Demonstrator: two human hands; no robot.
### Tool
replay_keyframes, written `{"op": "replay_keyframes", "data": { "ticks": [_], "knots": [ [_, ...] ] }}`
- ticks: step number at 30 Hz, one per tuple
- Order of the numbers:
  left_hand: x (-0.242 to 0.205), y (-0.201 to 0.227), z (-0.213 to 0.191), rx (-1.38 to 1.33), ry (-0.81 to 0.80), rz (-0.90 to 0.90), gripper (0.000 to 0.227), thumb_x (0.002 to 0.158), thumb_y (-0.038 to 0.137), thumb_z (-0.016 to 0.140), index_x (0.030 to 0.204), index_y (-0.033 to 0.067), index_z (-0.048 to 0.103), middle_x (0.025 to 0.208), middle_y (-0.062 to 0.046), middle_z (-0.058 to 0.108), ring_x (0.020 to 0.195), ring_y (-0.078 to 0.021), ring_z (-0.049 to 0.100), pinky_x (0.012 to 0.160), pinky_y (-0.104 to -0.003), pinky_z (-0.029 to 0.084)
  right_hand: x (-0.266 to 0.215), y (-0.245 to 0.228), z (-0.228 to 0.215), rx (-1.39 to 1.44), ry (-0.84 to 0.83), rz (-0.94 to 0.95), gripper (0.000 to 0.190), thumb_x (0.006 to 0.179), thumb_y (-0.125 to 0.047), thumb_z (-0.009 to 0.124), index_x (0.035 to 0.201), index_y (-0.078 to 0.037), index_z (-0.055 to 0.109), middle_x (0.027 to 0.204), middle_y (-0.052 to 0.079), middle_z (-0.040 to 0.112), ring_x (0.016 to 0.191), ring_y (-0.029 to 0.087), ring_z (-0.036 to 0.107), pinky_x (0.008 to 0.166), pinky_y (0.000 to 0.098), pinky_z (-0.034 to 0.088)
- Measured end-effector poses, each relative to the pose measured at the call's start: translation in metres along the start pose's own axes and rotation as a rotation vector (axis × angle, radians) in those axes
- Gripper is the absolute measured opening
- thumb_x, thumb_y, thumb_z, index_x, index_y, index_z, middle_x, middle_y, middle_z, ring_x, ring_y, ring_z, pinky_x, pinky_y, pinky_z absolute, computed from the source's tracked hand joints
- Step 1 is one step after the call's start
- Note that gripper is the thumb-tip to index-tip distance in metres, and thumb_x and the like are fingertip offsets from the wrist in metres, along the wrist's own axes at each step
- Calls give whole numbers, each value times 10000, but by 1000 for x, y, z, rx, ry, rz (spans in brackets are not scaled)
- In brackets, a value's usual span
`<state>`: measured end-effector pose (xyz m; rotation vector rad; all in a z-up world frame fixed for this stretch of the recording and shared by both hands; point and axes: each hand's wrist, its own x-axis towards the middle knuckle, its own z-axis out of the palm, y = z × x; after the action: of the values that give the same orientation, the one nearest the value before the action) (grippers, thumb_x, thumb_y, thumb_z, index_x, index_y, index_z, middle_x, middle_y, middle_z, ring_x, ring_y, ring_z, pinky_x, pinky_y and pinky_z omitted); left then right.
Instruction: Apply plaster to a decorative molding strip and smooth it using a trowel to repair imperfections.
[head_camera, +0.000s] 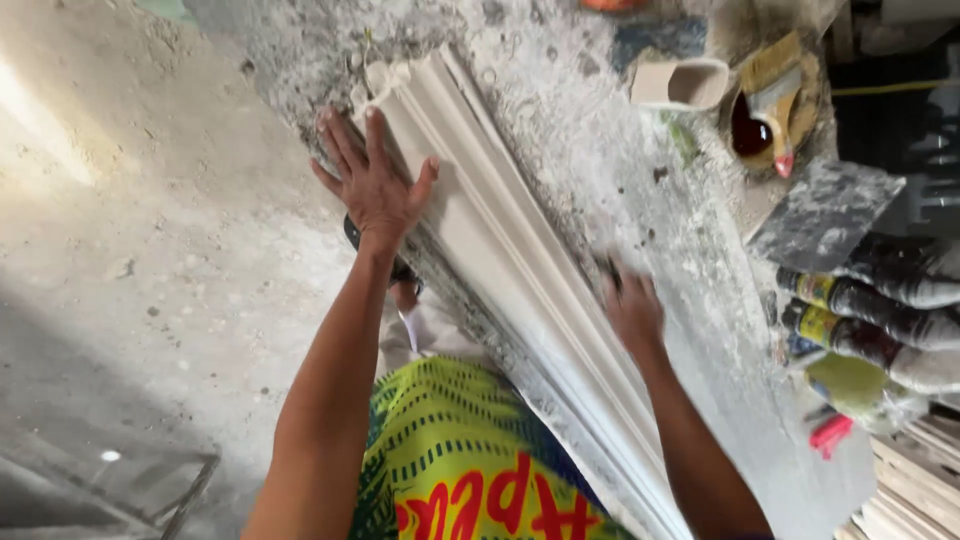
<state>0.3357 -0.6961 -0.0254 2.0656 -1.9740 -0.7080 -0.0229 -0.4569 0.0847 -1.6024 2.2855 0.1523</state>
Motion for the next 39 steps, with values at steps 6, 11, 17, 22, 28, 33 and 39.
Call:
{"op": "replay_keyframes", "data": {
  "ticks": [6, 11, 17, 22, 28, 33, 39],
  "knots": [
    [-3, 2, 4, 106, -53, -56, 1054, 929, 929, 384, 1702, 253, 151, 1730, -231, -10, 1631, -381, 16, 1266, -662, -41, 21, -26, 4, -13, -82, 69, 484, 1009, -375, 580, 1485, -285, 589, 1091, 133, 637, 923, 345, 673, 801, 472, 582],
    [-1, -2, 12, 91, -10, -56, 1079, 879, 948, 395, 1684, 273, 151, 1731, -203, -16, 1625, -369, 13, 1253, -683, -23, 191, -169, -46, -95, -177, -215, 445, 1083, -389, 471, 1466, -164, 502, 1231, 304, 569, 453, 135, 533, 309, 244, 432],
    [-4, -3, 13, 41, 62, 1, 1082, 895, 934, 413, 1698, 261, 144, 1747, -196, -14, 1635, -391, 12, 1255, -694, -4, 269, -230, -46, -102, -111, -288, 370, 1109, -324, 443, 1427, -164, 544, 1408, 247, 571, 622, 178, 637, 430, 282, 492],
    [-10, -8, 10, 24, 42, 49, 1100, 911, 941, 407, 1707, 235, 131, 1749, -215, -35, 1636, -403, -14, 1259, -704, -4, 127, -86, 4, -19, 44, -162, 501, 1060, -407, 541, 1540, -270, 504, 1392, 247, 558, 1059, 379, 682, 877, 495, 566],
    [-9, -10, 8, 49, -11, 63, 1143, 860, 910, 435, 1677, 166, 143, 1702, -267, -68, 1588, -440, -47, 1179, -765, -33, 118, -96, -1, 40, 106, 15, 365, 980, -365, 658, 1316, -228, 694, 1151, 98, 664, 972, 306, 704, 831, 457, 593],
    [7, -14, -32, -95, -134, 83, 1117, 861, 849, 486, 1642, 122, 154, 1695, -281, -44, 1568, -484, -62, 1134, -751, -63, 255, -222, -41, 20, 188, -178, 372, 962, -357, 693, 1301, -204, 710, 1143, 131, 658, 887, 326, 684, 765, 454, 579],
    [112, -62, -71, -18, -27, 393, 929, 878, 744, 514, 1543, 122, 328, 1651, -224, 132, 1552, -415, 105, 1211, -724, 15, 247, -222, -63, 143, -25, -127, 432, 927, -317, 685, 1347, -220, 671, 1089, 72, 669, 950, 291, 693, 826, 433, 582]
  ]
}}
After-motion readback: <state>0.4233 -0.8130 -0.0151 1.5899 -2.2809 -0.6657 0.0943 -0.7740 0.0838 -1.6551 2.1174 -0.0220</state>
